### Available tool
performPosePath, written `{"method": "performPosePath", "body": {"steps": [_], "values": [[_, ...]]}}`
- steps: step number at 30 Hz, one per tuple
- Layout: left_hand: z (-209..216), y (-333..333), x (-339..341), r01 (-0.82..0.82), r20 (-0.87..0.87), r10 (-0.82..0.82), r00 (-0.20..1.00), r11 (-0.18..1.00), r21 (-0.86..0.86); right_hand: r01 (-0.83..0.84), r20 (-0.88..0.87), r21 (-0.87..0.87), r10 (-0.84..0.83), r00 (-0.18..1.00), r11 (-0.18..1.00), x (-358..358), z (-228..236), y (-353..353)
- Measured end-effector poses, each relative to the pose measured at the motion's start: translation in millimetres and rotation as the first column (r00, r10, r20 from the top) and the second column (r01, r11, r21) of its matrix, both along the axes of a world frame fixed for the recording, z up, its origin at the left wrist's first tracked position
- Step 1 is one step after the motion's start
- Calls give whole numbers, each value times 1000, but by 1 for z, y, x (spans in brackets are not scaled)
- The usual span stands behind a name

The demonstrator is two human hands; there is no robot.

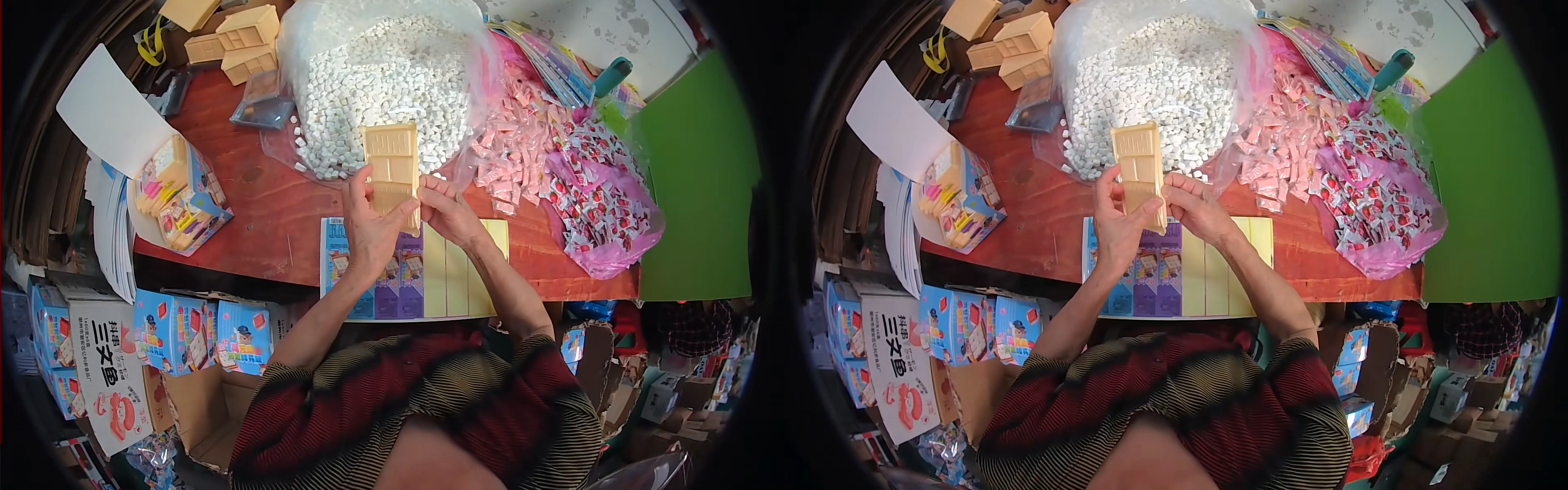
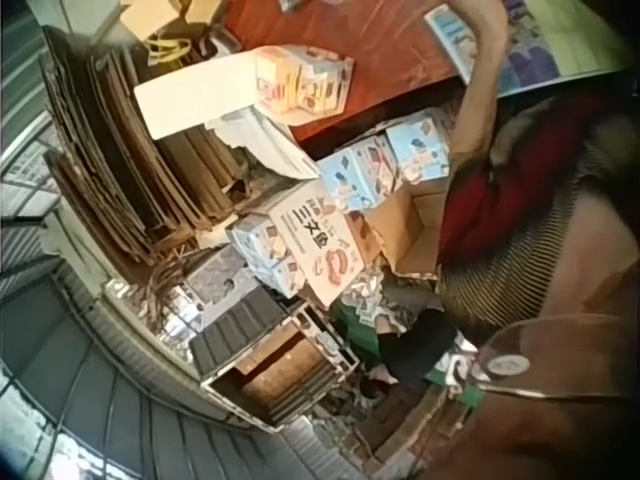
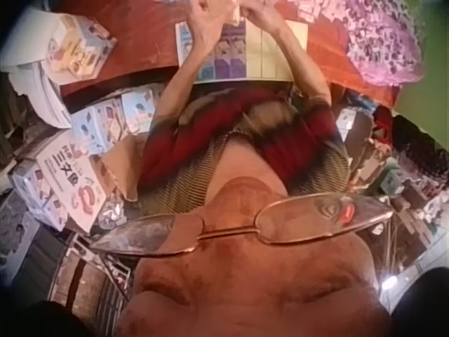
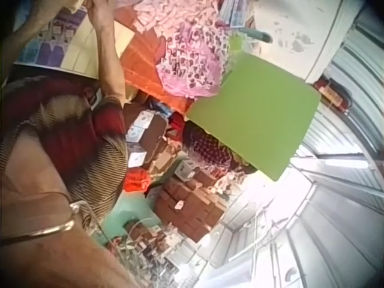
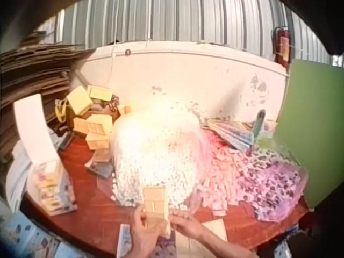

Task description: Packaging small white plastic components into yellow plastic containers and placing them into boxes.

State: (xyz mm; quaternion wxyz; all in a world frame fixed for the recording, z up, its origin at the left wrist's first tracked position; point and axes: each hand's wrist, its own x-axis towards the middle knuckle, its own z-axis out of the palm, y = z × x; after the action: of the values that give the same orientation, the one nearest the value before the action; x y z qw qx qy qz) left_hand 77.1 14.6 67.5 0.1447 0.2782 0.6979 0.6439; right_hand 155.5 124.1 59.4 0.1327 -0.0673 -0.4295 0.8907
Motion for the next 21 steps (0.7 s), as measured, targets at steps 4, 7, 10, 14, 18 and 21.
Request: {"method": "performPosePath", "body": {"steps": [4, 7, 10, 14, 18, 21], "values": [[12, -2, 6, -46, -168, 32, 985, 995, -85, -4, 21, 9, 4, 1000, 1000, 1, -12, 5], [11, -1, 6, -44, -204, 25, 979, 995, -91, -9, 16, -19, 10, 1000, 1000, 4, -7, 3], [11, -2, 7, -47, -208, 43, 977, 999, -14, -62, -31, -33, 61, 998, 998, 4, -6, 3], [16, -4, 9, -58, -278, 46, 960, 998, -39, -85, -86, -71, 78, 993, 994, 6, 2, -1], [20, -7, 10, -97, -442, 68, 894, 994, -44, -74, -98, -134, 61, 993, 988, 8, -2, 0], [20, -7, 10, -86, -466, 65, 882, 996, -24, -41, -66, -170, 30, 997, 985, 9, 5, -3]]}}
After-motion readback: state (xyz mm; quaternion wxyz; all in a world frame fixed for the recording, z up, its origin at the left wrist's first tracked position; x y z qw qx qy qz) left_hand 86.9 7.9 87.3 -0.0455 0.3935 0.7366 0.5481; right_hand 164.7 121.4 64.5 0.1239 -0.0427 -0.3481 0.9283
